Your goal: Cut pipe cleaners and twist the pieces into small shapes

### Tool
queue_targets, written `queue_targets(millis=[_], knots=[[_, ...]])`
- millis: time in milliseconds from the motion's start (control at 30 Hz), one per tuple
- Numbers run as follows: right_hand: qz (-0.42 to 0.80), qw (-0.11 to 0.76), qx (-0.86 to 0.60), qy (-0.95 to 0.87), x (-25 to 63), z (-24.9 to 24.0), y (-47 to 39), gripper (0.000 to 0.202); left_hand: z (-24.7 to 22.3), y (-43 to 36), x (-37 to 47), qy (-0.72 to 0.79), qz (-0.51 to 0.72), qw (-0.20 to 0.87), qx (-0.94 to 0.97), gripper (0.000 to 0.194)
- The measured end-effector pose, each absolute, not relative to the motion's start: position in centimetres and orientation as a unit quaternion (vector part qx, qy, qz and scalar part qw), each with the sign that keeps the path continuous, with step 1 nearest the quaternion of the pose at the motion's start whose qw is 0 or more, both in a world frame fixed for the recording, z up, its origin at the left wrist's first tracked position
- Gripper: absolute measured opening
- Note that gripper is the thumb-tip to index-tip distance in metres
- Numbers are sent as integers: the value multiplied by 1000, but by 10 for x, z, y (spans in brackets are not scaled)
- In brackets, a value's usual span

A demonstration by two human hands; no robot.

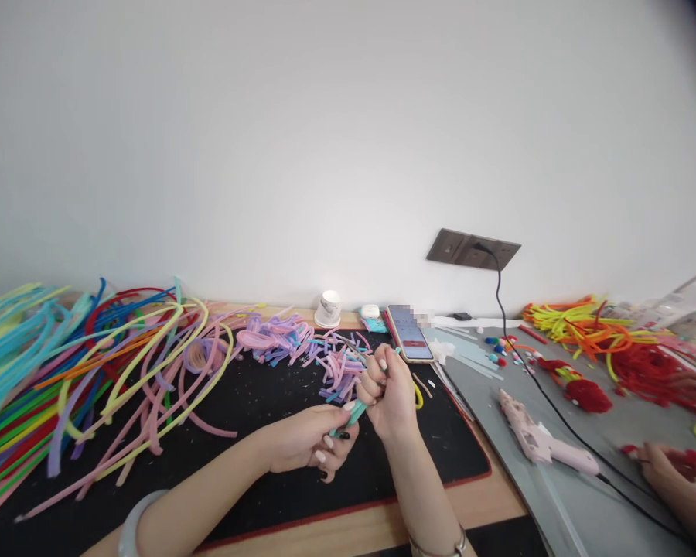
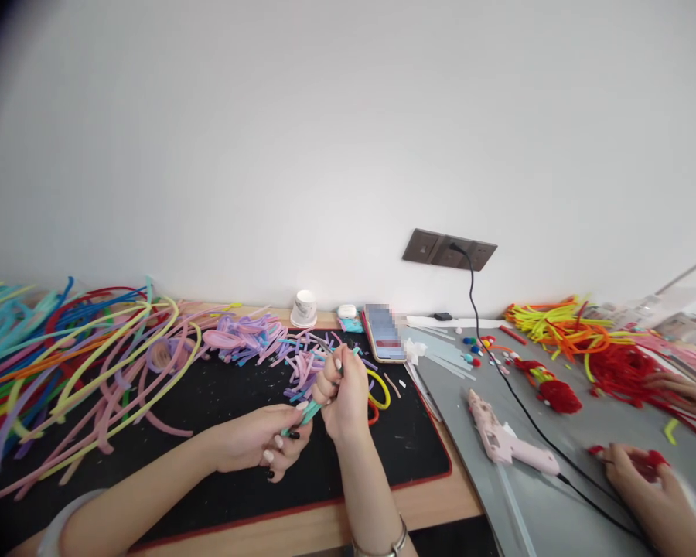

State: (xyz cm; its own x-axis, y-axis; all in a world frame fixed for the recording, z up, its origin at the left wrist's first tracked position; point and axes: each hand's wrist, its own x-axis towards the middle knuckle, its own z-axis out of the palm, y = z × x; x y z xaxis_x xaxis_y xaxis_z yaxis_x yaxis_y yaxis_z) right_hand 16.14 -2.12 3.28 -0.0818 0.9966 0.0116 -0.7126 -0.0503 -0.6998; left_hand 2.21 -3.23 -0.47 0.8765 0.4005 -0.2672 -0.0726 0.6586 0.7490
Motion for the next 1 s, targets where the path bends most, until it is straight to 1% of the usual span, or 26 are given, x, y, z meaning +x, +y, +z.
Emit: queue_targets(millis=[100,200,400,500,600,700,767,833,867,1000], knots=[[679,633,-248,-278,163,33,-22,32,-5,-32,22,192,132,890,393,29],[672,643,-245,-273,165,32,-24,33,-4,-33,23,184,143,877,420,31],[648,666,-255,-267,168,34,-26,32,-1,-33,24,221,174,852,442,34],[615,676,-282,-292,169,35,-25,31,-3,-30,22,235,187,850,432,33],[538,681,-341,-361,175,30,-22,30,-5,-25,18,235,209,839,444,33],[428,639,-447,-457,188,21,-17,29,-7,-19,14,248,222,814,476,36],[406,585,-488,-504,197,15,-15,27,-7,-16,11,259,230,800,490,36],[425,562,-490,-513,203,11,-14,26,-7,-13,9,267,242,789,498,36],[442,565,-482,-503,204,10,-14,26,-7,-11,8,270,253,781,503,36],[513,614,-437,-410,200,11,-17,22,-6,-8,7,288,365,734,495,32]])
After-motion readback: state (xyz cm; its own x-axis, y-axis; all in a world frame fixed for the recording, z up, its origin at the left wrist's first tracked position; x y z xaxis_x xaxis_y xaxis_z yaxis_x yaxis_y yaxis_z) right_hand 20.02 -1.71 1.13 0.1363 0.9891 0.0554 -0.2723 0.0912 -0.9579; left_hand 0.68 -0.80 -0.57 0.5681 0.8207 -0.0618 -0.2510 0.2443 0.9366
